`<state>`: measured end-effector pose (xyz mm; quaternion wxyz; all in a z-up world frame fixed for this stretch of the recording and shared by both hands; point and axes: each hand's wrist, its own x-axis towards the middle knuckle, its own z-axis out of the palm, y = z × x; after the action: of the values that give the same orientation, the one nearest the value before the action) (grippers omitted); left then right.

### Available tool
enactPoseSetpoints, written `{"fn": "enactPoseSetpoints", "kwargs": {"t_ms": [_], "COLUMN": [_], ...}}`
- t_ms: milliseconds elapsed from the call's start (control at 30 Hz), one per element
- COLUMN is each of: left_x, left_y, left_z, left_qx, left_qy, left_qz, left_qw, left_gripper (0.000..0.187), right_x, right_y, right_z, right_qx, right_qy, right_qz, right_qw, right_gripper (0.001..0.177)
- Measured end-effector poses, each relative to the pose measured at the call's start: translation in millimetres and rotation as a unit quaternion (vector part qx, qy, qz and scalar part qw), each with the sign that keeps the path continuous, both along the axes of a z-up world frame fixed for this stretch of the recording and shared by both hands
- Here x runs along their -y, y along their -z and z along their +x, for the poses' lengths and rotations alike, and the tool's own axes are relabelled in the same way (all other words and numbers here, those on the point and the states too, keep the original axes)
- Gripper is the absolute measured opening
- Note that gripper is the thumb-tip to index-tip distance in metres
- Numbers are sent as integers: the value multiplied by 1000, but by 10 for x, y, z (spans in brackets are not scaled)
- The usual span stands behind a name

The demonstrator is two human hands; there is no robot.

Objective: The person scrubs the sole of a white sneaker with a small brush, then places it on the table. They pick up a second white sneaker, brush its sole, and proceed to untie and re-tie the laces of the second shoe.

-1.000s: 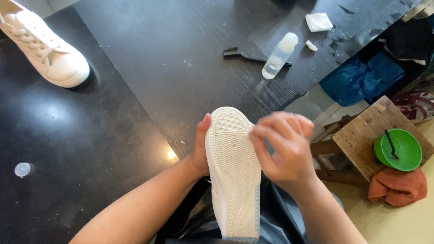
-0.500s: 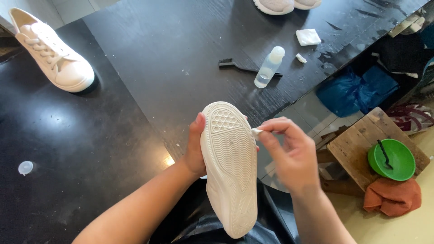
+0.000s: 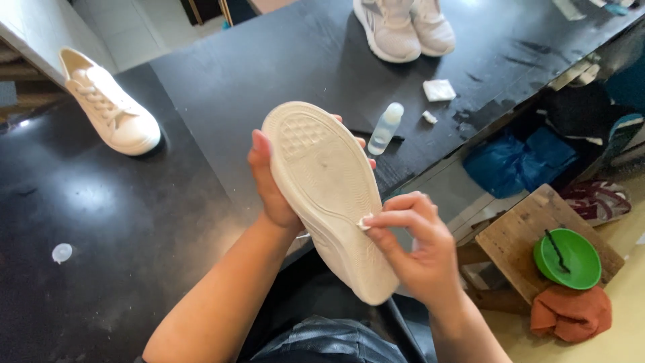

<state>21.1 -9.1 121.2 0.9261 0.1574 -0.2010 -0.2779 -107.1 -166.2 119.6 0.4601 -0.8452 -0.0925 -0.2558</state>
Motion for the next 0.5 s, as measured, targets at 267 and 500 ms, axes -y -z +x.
{"fn": "enactPoseSetpoints", "kwargs": {"t_ms": [267, 500], "left_x": [439, 831], "left_y": [-139, -233], "left_z": [85, 131], "left_qx": [301, 384], "left_qy": [-259, -276], "left_qz": [355, 508], "left_qw": [846, 720], "left_gripper": [96, 75], "right_x": [274, 729], "right_y": [194, 895], "right_z": [281, 961], "right_qx": [69, 29], "right_qy": [62, 243], "right_qz": [170, 277], "right_qw": [981, 929], "right_gripper": [5, 9]}}
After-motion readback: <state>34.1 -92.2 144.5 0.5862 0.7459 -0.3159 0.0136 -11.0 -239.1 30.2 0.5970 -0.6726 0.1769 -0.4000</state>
